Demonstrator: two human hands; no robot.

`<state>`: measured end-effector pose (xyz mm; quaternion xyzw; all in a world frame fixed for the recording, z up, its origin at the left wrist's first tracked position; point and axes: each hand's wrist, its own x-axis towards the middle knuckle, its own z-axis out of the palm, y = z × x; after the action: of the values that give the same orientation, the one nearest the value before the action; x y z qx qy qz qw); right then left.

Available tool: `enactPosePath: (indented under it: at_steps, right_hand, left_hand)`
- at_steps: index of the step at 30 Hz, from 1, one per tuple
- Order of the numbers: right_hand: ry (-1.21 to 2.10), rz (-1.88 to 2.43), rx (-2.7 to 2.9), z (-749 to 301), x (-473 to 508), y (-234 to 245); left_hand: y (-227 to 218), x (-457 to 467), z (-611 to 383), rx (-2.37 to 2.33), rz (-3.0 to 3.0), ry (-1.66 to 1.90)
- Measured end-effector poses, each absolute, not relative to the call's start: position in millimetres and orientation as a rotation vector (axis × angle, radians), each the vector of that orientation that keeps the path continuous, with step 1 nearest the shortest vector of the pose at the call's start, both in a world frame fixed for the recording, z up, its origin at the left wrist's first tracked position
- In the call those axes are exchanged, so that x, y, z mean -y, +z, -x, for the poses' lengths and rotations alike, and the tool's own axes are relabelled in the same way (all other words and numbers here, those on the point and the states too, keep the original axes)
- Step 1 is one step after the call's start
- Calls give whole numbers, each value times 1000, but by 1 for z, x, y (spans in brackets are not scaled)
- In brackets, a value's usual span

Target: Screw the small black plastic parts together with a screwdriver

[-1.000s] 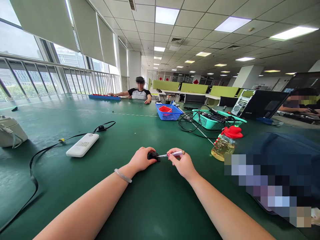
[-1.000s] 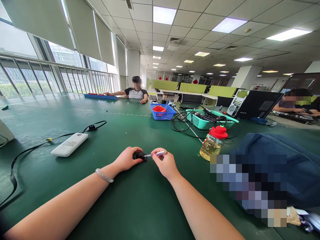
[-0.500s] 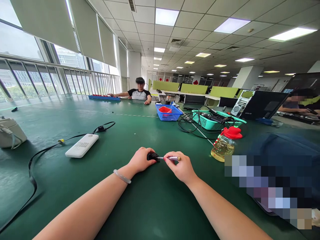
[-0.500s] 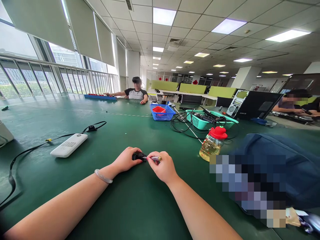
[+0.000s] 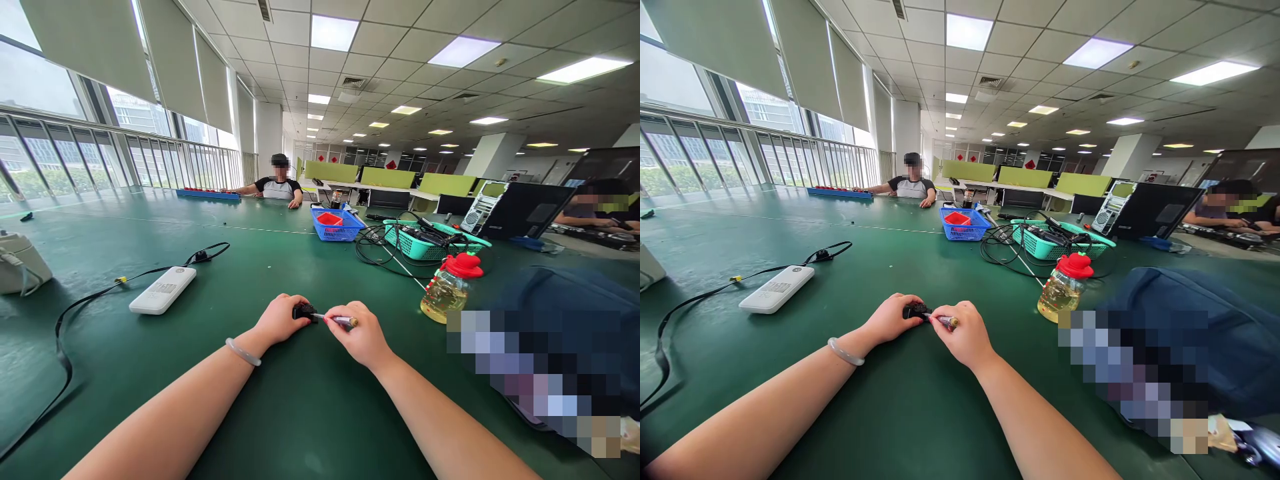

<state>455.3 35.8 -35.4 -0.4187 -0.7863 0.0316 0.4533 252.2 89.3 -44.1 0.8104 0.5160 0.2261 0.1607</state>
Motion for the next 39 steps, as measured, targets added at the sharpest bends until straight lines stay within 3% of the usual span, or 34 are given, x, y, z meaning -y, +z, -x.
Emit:
enactPosePath:
  at_steps: [13,25,33,39]
  right_hand:
    - [-160,791,2002,-446,-37,-39]
    - [-162,721,2058,-447,-36,-36]
    - [223,1077,1770,-459,-41,-39]
    - [504,1106,1637,-466,-51,-44]
  left_hand:
    - [-47,-90,-253,-1445,-2313,686]
    - [-48,-91,-253,-1423,-2320,691]
    - [-46,-90,-253,-1448,-2303,666]
    - [-42,-87,-253,-1469,-2295,643]
